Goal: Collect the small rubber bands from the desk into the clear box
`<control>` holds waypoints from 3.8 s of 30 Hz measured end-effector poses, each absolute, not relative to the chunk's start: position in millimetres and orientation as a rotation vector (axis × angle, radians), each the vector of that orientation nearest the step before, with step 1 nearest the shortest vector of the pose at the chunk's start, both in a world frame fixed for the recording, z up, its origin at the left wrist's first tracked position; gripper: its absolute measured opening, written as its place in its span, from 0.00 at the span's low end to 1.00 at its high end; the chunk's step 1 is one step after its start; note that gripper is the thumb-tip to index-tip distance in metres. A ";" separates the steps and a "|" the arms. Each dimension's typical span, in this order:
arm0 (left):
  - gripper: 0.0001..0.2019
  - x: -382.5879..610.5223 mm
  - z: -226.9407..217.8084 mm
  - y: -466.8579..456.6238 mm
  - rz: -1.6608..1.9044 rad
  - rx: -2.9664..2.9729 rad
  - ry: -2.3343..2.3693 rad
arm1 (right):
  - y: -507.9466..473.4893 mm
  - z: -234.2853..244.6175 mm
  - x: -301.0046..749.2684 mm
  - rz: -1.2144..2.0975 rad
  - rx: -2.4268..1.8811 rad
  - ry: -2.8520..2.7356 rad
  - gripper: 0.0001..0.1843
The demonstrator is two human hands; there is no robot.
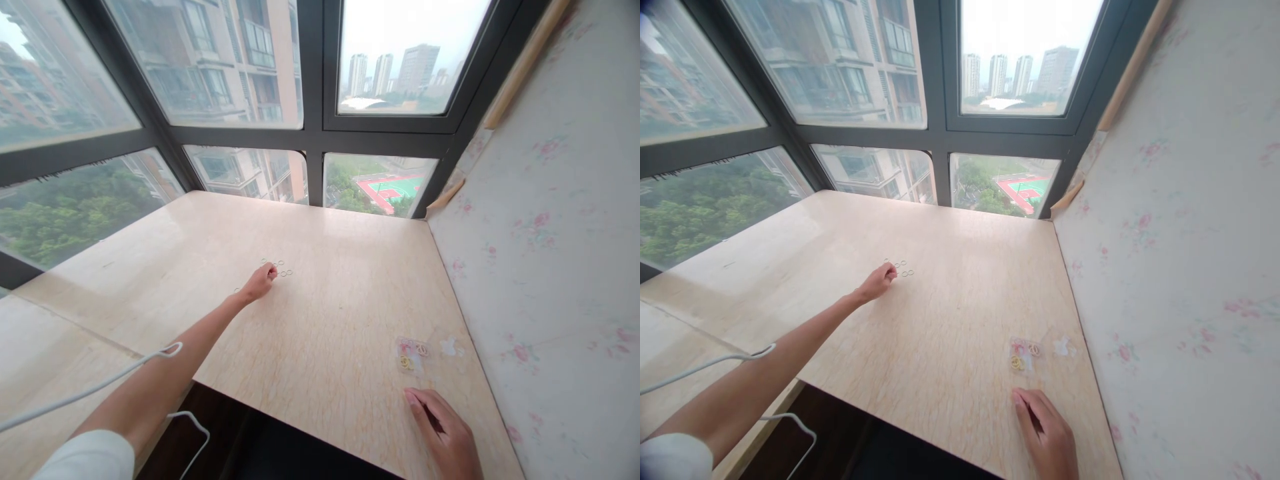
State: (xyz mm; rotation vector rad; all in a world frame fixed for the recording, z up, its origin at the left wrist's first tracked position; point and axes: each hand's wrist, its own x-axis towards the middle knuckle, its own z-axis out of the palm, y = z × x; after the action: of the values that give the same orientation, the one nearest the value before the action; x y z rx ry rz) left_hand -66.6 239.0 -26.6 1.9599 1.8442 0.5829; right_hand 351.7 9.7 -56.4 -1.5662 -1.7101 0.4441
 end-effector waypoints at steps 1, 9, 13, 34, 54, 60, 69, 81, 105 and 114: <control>0.06 -57.1 -25.0 237.6 0.626 1.925 1.806 | 9.9 -54.8 350.6 0.447 -1.559 -1.707 0.17; 0.16 44.0 -2.5 212.9 1.014 1.135 0.961 | 9.2 -49.3 346.7 0.536 -1.558 -1.693 0.15; 0.17 93.8 5.3 197.6 0.990 1.038 0.794 | 9.0 -45.4 345.4 0.572 -1.547 -1.671 0.15; 0.08 217.9 -4.7 137.9 0.674 2.014 0.883 | 8.5 -39.2 347.7 0.697 -1.508 -1.552 0.13; 0.12 215.3 -17.3 134.0 0.596 2.314 0.845 | 7.2 -38.6 348.3 0.712 -1.510 -1.544 0.13; 0.08 172.3 -29.4 129.9 0.743 2.154 1.044 | 6.9 -40.7 348.0 0.703 -1.503 -1.567 0.12; 0.09 95.0 -51.7 122.7 0.861 2.046 1.297 | 6.9 -42.6 343.0 0.791 -1.438 -1.567 0.09; 0.13 79.6 -55.0 120.4 1.016 1.793 1.226 | 121.7 21.8 218.9 0.832 -1.097 -1.784 0.10; 0.07 76.6 -57.7 123.1 1.219 1.607 1.157 | 290.4 -8.1 91.6 0.165 -1.391 -3.032 0.12; 0.05 76.8 -54.9 122.4 1.171 1.606 1.198 | 279.9 -7.5 112.8 0.130 -1.549 -3.041 0.15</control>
State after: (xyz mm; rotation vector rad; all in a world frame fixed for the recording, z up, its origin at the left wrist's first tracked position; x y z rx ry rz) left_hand 76.8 122.4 -54.9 1.6056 1.1978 1.1710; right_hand 112.8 279.9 -7.5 -1.5492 -3.0406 0.1297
